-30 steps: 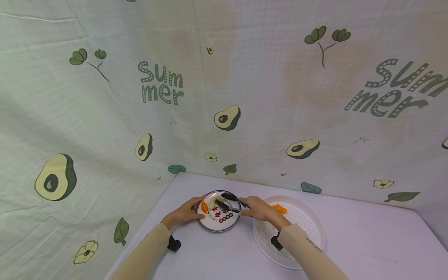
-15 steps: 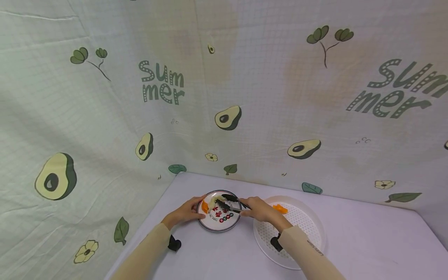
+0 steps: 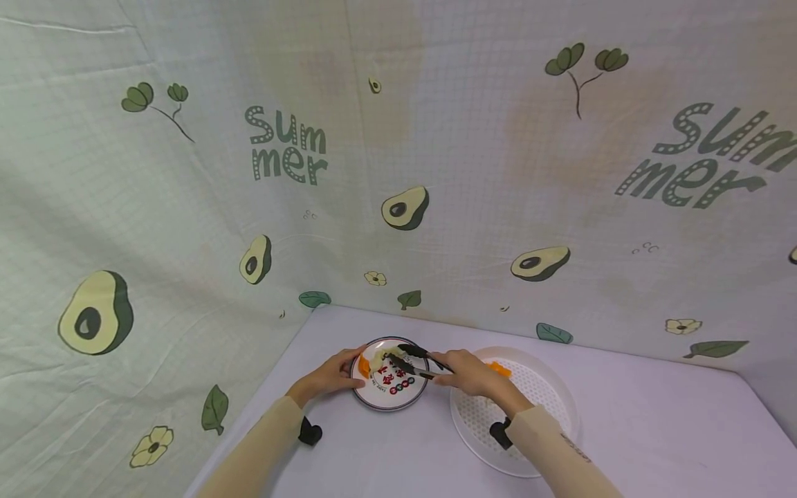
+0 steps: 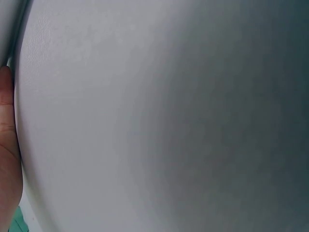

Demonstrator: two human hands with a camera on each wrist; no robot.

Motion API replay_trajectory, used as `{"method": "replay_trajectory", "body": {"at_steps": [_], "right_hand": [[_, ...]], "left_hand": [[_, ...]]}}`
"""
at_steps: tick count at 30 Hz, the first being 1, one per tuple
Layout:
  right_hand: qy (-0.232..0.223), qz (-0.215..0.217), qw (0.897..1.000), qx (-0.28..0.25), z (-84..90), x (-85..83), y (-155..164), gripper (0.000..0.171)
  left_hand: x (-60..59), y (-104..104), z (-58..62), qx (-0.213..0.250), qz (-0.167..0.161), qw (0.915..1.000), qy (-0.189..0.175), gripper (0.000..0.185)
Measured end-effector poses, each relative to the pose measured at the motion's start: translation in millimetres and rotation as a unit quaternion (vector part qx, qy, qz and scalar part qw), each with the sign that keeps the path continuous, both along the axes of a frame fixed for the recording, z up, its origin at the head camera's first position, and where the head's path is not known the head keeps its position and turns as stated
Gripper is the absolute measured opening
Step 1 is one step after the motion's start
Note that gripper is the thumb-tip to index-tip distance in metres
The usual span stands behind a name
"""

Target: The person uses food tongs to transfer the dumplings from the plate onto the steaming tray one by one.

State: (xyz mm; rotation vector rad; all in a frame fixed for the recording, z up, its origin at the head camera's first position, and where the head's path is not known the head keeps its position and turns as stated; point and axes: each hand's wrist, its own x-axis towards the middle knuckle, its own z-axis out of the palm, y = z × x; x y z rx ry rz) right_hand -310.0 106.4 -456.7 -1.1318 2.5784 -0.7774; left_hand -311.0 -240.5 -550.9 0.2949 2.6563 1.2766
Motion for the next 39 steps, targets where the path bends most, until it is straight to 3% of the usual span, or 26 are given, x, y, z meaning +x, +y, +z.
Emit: {"method": "replay_trajectory", "body": {"at_steps": [9, 15, 24, 32, 39], "right_hand": [[-0.012, -0.011, 1.000, 0.005, 7.3, 8.6, 10, 0.061], [0.012, 0.017, 1.000, -0.001, 13.5, 16.0, 19, 0.063], [-0.004, 0.025, 1.000, -0.015, 22.3, 29.9, 39, 0.066], [0.033, 0.031, 0.999, -0.015, 30.4, 44.7, 66, 0.064], [0.004, 0.006, 1.000, -0.014, 32.7, 57.7, 91, 0.064]], "left_hand": [[0.0, 0, 0.2, -0.014, 0.007, 0.9999, -0.006, 0.083], [2.3, 1, 0.8, -0.008, 0.005, 0.9999, -0.009, 0.083], [1.3, 0, 0.2, -0.007, 0.004, 1.0000, -0.003, 0.084], [0.4, 2, 2.8, -0.007, 0.007, 0.9999, -0.007, 0.083], [0.7, 2, 3.3, -0.025, 0.003, 0.9997, 0.000, 0.083]]}}
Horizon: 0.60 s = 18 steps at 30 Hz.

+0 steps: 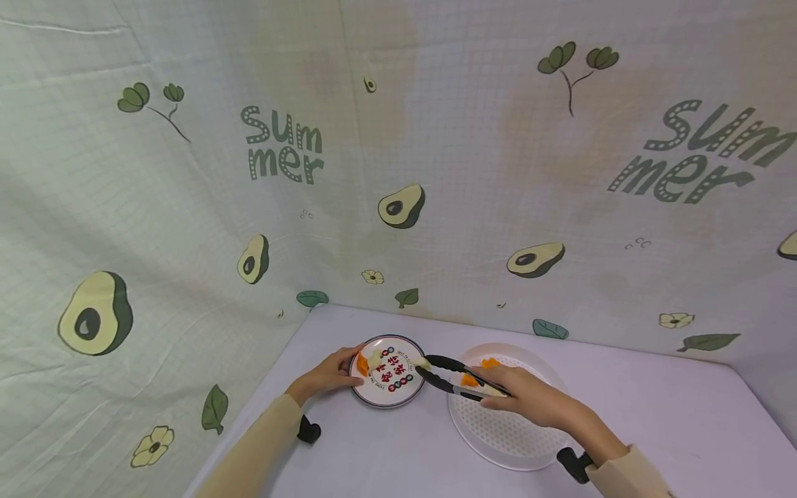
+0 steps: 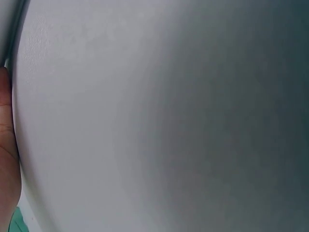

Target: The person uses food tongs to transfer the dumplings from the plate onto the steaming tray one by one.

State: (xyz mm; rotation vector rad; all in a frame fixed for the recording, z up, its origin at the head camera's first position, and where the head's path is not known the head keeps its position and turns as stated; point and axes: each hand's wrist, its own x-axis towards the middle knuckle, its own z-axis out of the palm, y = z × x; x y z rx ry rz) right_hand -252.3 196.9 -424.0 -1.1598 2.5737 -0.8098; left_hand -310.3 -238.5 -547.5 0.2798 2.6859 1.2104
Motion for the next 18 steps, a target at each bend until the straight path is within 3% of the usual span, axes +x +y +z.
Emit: {"method": "replay_trajectory", "body": {"at_steps": [9, 18], "right_hand": [[-0.017, -0.022, 0.999, 0.022, 0.8, 7.3, 27, 0.061], [-0.032, 0.008, 0.999, 0.001, -6.3, 15.8, 50, 0.057]], "left_hand": [[-3.9, -1, -3.4, -0.003, 0.005, 1.0000, -0.003, 0.083], [-3.8, 0, -3.9, 0.012, 0.009, 0.9998, -0.010, 0.083]]}}
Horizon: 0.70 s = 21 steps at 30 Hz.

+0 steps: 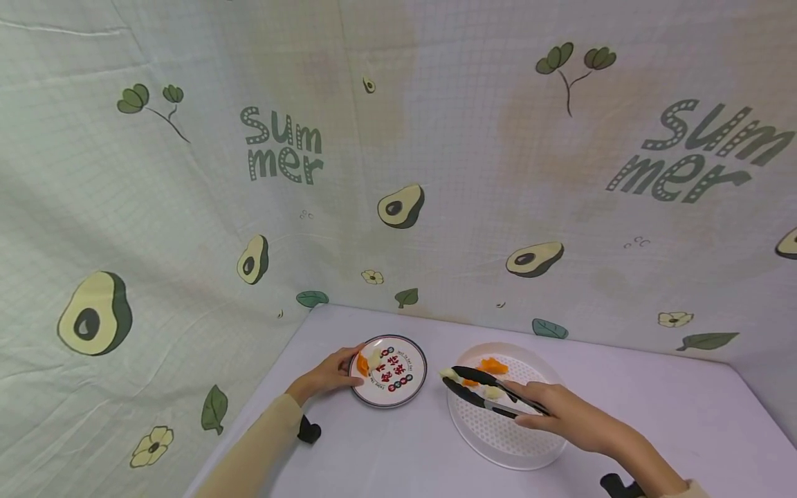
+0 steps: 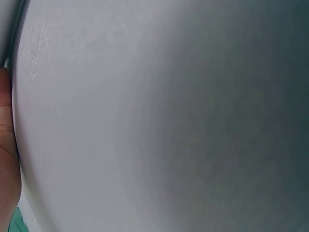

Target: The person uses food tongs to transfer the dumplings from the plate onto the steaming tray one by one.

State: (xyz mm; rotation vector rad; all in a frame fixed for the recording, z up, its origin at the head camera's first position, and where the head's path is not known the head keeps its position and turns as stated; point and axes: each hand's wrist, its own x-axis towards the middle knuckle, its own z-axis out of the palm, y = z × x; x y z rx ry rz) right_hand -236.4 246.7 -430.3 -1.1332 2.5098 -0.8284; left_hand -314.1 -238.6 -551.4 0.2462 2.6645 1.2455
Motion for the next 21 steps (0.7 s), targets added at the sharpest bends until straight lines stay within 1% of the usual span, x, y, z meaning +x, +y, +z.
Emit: {"method": "replay_trajectory", "body": {"at_steps": [2, 10, 12, 19, 21], "right_hand": [[-0.006, 0.004, 1.000, -0.007, -3.1, 1.2, 5, 0.057], [0.025, 0.010, 0.999, -0.023, -13.2, 5.5, 19, 0.052], [0.023, 0.011, 0.999, -0.024, -15.4, 6.0, 21, 0.052], [-0.026, 0.012, 0.999, -0.016, -22.9, 5.2, 25, 0.052], [-0.027, 0.015, 0.999, -0.014, -24.9, 5.0, 26, 0.052]], "left_hand": [[0.1, 0, 0.0, 0.002, 0.001, 1.0000, -0.001, 0.084], [0.1, -1, -0.2, -0.006, 0.003, 1.0000, 0.000, 0.084], [0.0, -1, -0.2, -0.006, 0.005, 1.0000, -0.001, 0.084], [0.8, 0, -0.1, -0.004, 0.001, 1.0000, 0.001, 0.084], [1.4, 0, -0.2, -0.002, 0.001, 1.0000, 0.001, 0.084]]}}
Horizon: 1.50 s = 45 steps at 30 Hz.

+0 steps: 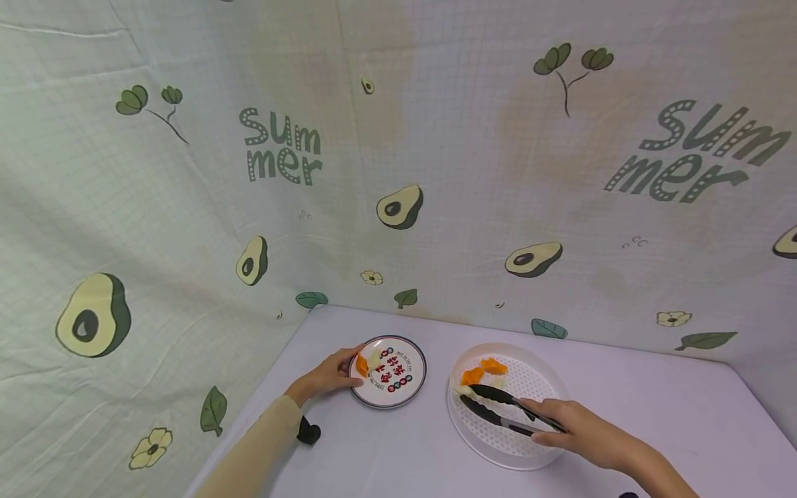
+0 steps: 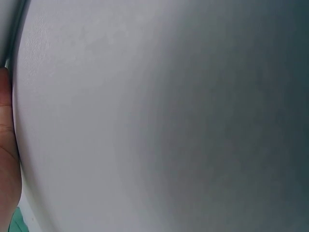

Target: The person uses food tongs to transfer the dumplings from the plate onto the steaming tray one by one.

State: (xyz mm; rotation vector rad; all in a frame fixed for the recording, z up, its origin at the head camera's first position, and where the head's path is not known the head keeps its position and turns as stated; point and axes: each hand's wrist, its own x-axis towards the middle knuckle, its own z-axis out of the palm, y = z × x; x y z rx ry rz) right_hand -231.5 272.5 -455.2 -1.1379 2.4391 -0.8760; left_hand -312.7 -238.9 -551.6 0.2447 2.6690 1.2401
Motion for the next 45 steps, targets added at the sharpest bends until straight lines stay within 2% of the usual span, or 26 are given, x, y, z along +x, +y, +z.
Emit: {"method": "replay_trajectory", "body": {"at_steps": [8, 18, 21, 24, 28, 33, 38, 45], "right_hand": [[0.014, 0.004, 1.000, 0.002, -6.3, -1.1, 3, 0.052], [-0.006, -0.015, 0.999, 0.035, -6.2, -1.3, 0, 0.059], [0.003, -0.009, 0.999, 0.033, -6.6, -0.9, -2, 0.061], [0.030, -0.003, 0.999, 0.030, -6.1, 0.2, -2, 0.060], [0.056, 0.003, 0.998, 0.019, -3.0, 1.1, -1, 0.056], [0.051, 0.005, 0.999, -0.005, 3.8, 1.0, -1, 0.055], [0.067, -0.007, 0.998, -0.017, 11.1, -0.5, -5, 0.053], [0.077, -0.025, 0.997, -0.020, 22.2, -13.3, -24, 0.058]], "left_hand": [[-1.4, 0, 2.5, -0.002, -0.001, 1.0000, 0.005, 0.083], [1.0, -2, -3.0, 0.017, -0.001, 0.9998, -0.006, 0.084], [2.1, -2, -2.7, 0.022, -0.005, 0.9997, -0.005, 0.084], [2.3, -2, -2.5, 0.023, -0.008, 0.9997, -0.002, 0.084], [2.5, -1, -1.2, 0.014, -0.008, 0.9999, 0.001, 0.084], [3.5, 0, 0.0, 0.012, -0.007, 0.9999, 0.000, 0.084], [2.5, 0, -2.8, 0.012, -0.011, 0.9999, 0.001, 0.084], [0.8, -1, -2.2, 0.009, -0.013, 0.9999, 0.005, 0.084]]}}
